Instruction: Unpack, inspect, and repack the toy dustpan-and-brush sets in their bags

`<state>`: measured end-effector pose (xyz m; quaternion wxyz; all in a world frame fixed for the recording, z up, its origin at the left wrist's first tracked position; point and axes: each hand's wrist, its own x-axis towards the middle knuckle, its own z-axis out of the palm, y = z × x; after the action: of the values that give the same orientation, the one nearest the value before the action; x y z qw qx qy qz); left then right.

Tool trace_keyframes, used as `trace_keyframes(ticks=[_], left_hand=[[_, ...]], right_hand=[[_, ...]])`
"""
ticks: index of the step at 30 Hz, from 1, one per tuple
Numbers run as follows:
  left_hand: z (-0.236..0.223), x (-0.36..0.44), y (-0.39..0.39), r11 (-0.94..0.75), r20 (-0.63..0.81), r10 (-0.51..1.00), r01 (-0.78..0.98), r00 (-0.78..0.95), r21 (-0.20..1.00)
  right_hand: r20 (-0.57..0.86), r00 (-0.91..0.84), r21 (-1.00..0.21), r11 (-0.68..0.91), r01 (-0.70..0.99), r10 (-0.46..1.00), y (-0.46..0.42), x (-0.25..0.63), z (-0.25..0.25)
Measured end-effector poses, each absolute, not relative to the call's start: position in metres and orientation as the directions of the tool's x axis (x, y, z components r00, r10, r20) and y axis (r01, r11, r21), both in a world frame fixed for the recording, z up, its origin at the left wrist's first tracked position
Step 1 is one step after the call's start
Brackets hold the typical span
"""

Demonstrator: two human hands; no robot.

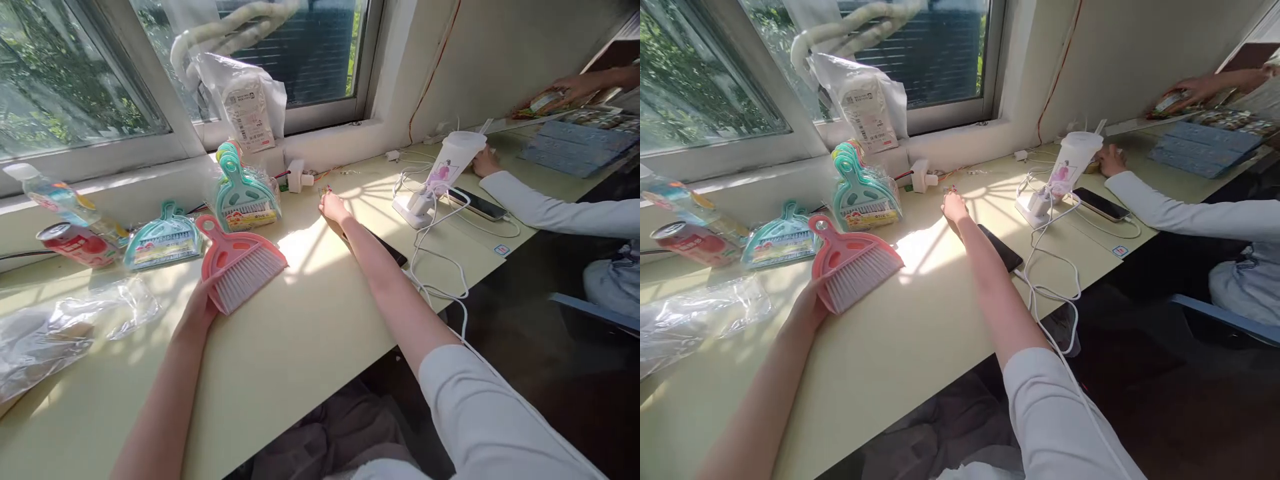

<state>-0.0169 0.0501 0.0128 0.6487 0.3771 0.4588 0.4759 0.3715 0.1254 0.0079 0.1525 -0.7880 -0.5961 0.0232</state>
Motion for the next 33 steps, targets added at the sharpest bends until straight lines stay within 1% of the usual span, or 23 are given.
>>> trace_keyframes(ticks=[2,4,6,8,10,11,13,14,16,18,20,22,24,27,31,33], left_hand=[[0.012,-0.016,0.050,0.245,-0.212,0.967,-0.286,0.143,0.926],[0.011,-0.015,0.049,0.232,-0.193,0.969,-0.306,0.152,0.923],[0.012,-0.015,0.048,0.227,-0.180,0.969,-0.324,0.168,0.918],[0.012,-0.016,0.046,0.216,-0.157,0.969,-0.342,0.191,0.915],[0.011,-0.016,0.043,0.185,-0.117,0.972,-0.362,0.204,0.914],[0.011,-0.017,0.041,0.168,-0.099,0.976,-0.374,0.195,0.912],[0.011,-0.016,0.038,0.132,-0.077,0.986,-0.399,0.150,0.907],[0.011,-0.016,0.037,0.119,-0.074,0.990,-0.408,0.124,0.905],[0.012,-0.016,0.034,0.107,-0.078,0.993,-0.414,0.086,0.904],[0.013,-0.015,0.032,0.123,-0.100,0.992,-0.401,0.078,0.908],[0.015,-0.014,0.031,0.141,-0.121,0.990,-0.387,0.076,0.911],[0.016,-0.013,0.031,0.140,-0.126,0.990,-0.383,0.060,0.913],[0.016,-0.011,0.031,0.141,-0.136,0.990,-0.380,0.042,0.914],[0.015,-0.008,0.035,0.156,-0.153,0.988,-0.357,0.038,0.921],[0.012,-0.008,0.038,0.127,-0.126,0.992,-0.324,0.025,0.937],[0.011,-0.009,0.038,0.128,-0.127,0.992,-0.322,0.023,0.938]], right_hand=[[0.053,0.206,-0.287,-0.183,0.940,0.977,0.114,0.361,0.018],[0.008,0.087,-0.351,-0.079,0.933,0.996,0.097,0.348,0.025],[0.045,-0.059,-0.470,0.073,0.880,0.997,0.072,0.332,0.026],[0.125,-0.179,-0.575,0.218,0.789,0.976,0.041,0.312,0.022],[0.171,-0.251,-0.628,0.301,0.717,0.953,0.010,0.291,0.014],[0.194,-0.251,-0.644,0.316,0.696,0.948,-0.004,0.281,0.011],[0.244,-0.181,-0.648,0.299,0.700,0.953,-0.024,0.263,0.005],[0.266,-0.128,-0.629,0.273,0.728,0.955,-0.029,0.257,0.004],[0.266,0.004,-0.575,0.155,0.803,0.964,-0.033,0.251,0.003],[0.192,0.120,-0.525,-0.002,0.851,0.974,-0.031,0.254,0.006],[0.091,0.159,-0.492,-0.095,0.865,0.983,-0.025,0.262,0.010],[0.055,0.124,-0.508,-0.079,0.858,0.991,-0.020,0.272,0.012],[0.079,0.102,-0.567,-0.040,0.823,0.992,-0.017,0.279,0.010],[0.104,0.148,-0.652,-0.045,0.757,0.983,-0.012,0.283,0.007],[0.124,0.167,-0.733,-0.023,0.680,0.978,-0.002,0.279,0.005],[0.125,0.172,-0.755,-0.019,0.656,0.977,0.001,0.280,0.003]])
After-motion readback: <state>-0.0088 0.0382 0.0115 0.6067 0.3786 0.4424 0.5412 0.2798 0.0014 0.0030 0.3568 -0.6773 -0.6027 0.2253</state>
